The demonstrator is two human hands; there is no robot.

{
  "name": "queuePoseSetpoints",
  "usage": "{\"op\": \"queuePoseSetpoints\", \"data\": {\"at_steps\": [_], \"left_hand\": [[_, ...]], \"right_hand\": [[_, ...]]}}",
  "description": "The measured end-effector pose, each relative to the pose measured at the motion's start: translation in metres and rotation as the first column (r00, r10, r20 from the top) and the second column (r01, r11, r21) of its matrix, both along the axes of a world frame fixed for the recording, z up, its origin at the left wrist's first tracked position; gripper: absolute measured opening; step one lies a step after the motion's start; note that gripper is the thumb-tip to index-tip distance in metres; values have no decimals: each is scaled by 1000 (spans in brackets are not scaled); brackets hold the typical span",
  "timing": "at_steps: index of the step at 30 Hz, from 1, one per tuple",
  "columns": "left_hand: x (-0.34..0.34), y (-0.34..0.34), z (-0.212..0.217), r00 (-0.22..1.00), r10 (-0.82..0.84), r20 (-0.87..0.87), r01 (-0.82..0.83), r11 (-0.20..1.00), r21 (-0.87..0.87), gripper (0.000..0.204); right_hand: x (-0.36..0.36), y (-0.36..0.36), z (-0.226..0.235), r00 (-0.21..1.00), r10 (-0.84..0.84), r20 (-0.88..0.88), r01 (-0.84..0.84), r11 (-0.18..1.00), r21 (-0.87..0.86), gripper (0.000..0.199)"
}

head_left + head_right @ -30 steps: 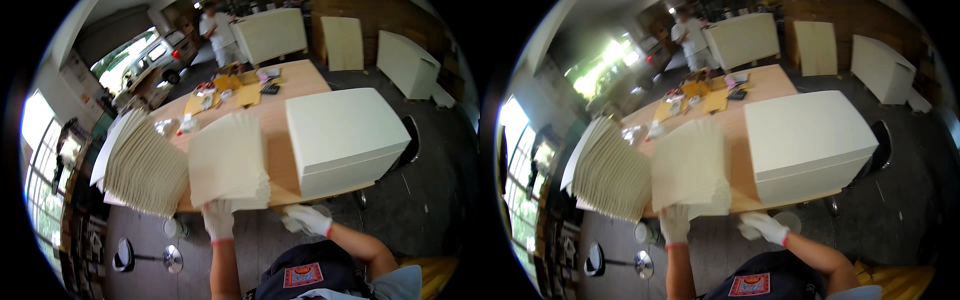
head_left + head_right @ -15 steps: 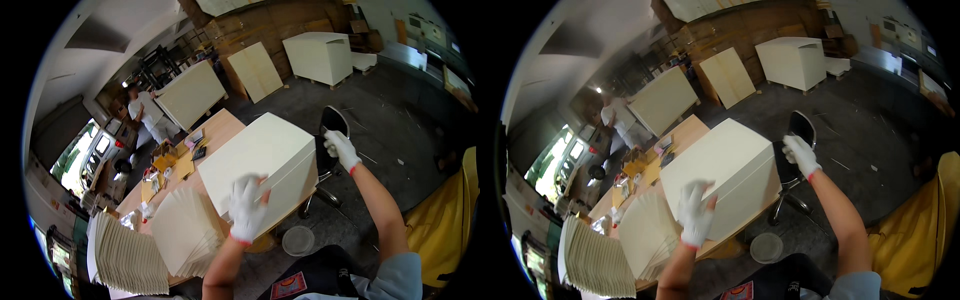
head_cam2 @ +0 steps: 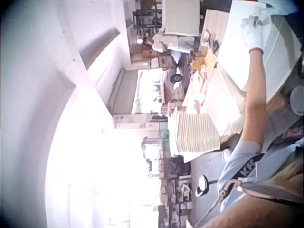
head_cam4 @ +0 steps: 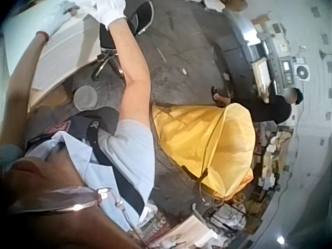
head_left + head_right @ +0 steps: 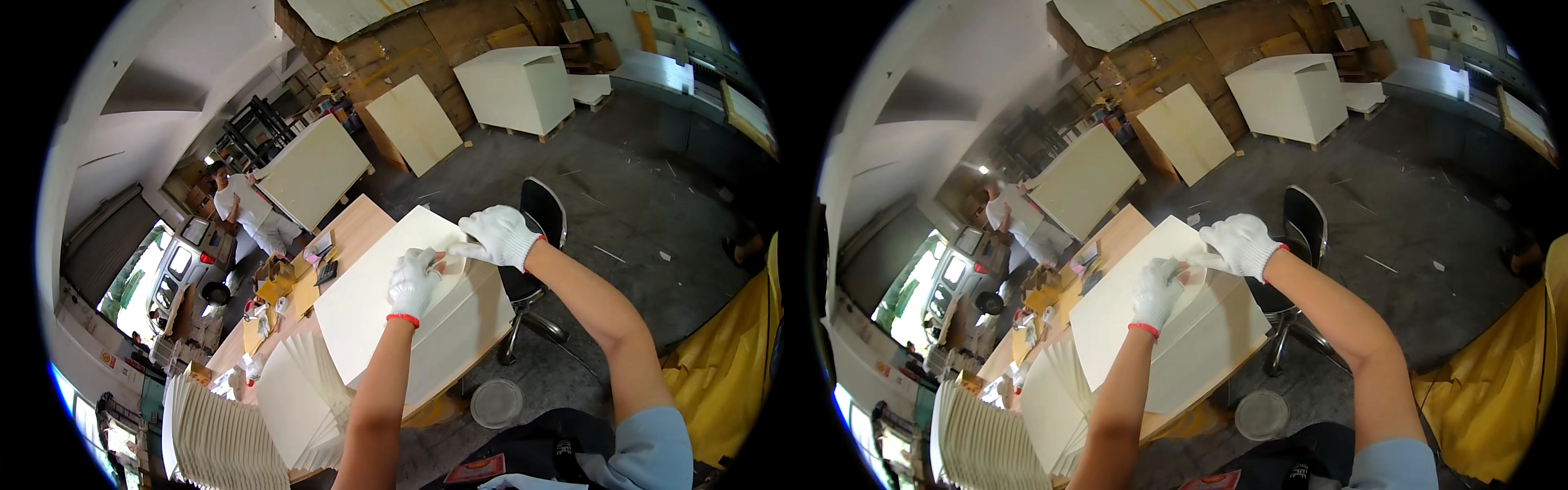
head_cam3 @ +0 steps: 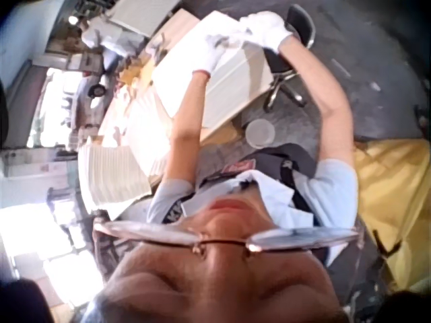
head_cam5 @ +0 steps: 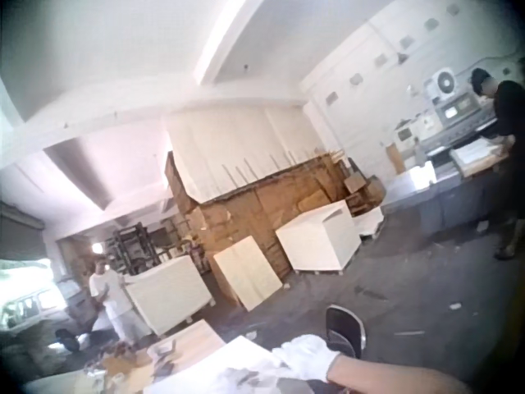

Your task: The person picks up stacks of white rectangular panels from a table and places them onto a growing pile. They repeatedly lift, align, and stack the panels while wearing white gloves. Another person is visible in the background moving furniture.

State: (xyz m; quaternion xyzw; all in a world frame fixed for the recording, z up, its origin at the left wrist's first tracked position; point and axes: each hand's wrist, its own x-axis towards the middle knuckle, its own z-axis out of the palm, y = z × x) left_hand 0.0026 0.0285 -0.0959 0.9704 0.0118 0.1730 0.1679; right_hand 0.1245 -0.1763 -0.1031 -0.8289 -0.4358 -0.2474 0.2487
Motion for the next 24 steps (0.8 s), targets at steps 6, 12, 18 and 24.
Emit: {"op": "queuePoseSetpoints", "data": {"at_steps": [6, 12, 18, 24], "left_hand": [[3, 4, -4, 982, -188, 8, 186, 963, -194, 33], [-3, 2, 5, 967, -253, -15, 231, 904, -359, 35], [0, 4, -2, 972, -231, -45, 197, 902, -383, 45], [1, 6, -2, 974, -218, -69, 166, 881, -442, 48]], "right_hand": [[-16, 13, -2, 734, 113, -670, 64, 970, 235, 65], [-19, 14, -14, 753, 139, -643, 126, 929, 349, 63], [-17, 21, -29, 847, 94, -523, 118, 926, 358, 51], [-16, 22, -39, 874, 91, -478, 121, 911, 394, 49]]}}
